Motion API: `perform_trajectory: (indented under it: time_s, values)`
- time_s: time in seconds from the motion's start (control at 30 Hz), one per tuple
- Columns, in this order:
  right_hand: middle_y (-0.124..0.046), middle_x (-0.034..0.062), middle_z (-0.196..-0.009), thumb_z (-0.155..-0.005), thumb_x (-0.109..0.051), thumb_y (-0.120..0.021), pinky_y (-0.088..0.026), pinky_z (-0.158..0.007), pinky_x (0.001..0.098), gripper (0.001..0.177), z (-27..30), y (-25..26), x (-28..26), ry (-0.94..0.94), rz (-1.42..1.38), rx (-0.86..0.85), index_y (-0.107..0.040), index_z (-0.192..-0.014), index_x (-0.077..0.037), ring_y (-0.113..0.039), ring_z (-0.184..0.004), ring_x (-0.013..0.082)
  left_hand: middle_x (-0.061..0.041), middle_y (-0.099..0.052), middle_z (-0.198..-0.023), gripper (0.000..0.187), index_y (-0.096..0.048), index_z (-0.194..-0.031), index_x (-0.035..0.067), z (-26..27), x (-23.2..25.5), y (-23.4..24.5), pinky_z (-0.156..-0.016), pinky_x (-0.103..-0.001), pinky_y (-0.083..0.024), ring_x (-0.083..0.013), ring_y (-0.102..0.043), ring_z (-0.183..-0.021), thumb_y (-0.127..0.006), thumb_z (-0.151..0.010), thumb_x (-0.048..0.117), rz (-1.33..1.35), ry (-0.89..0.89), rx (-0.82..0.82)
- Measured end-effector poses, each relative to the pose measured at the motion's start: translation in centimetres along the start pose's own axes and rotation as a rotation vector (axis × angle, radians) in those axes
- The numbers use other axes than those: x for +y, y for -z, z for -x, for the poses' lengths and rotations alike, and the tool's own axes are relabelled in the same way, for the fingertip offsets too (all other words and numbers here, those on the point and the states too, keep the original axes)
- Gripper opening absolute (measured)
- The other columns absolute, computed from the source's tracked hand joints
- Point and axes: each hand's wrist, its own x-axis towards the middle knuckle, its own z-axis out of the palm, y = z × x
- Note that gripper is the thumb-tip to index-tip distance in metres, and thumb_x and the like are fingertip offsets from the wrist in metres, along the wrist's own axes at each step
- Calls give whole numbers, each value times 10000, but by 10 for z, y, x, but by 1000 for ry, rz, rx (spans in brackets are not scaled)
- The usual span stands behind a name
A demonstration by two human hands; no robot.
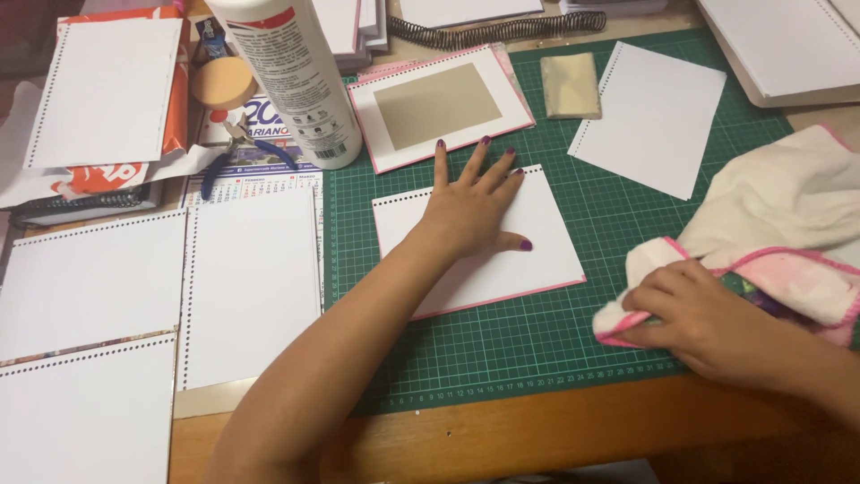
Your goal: Assembling a notebook by gluing the cover, smoothing it out, and aligning the pages.
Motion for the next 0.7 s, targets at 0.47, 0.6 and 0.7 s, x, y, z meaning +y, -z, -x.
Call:
perform_trajectory:
  time_s: [0.47, 0.6, 0.7]
  values:
    - [-561, -6, -900, -979, -265, -534, -378, -737, 424, 459, -56, 12, -44, -471, 48, 146, -598, -1426, -346, -506, -855, 258, -44, -193, -1699, 877, -249, -1605, 352, -11, -5, -11, -1129, -818, 43, -382, -57, -1560, -282, -889, 858, -141, -290, 368]
    - [-560, 0, -912, -977, -238, -534, -403, -828, 453, 415, -63, -1, -56, -535, 195, 168, -634, -1349, -393, -525, -842, 272, 12, -221, -1694, 684, -317, -1565, 441, -19, -6, -28, -1135, -824, 35, -377, -77, -1569, -194, -961, 736, -115, -357, 351]
    - [-615, -7, -978, -976, -196, -541, -375, -811, 451, 398, -73, -5, -68, -534, 276, 195, -667, -1312, -368, -526, -856, 278, 7, -225, -1695, 709, -284, -1582, 405, -18, -1, -27, -1138, -820, 34, -355, -36, -1572, -200, -959, 734, -152, -317, 299]
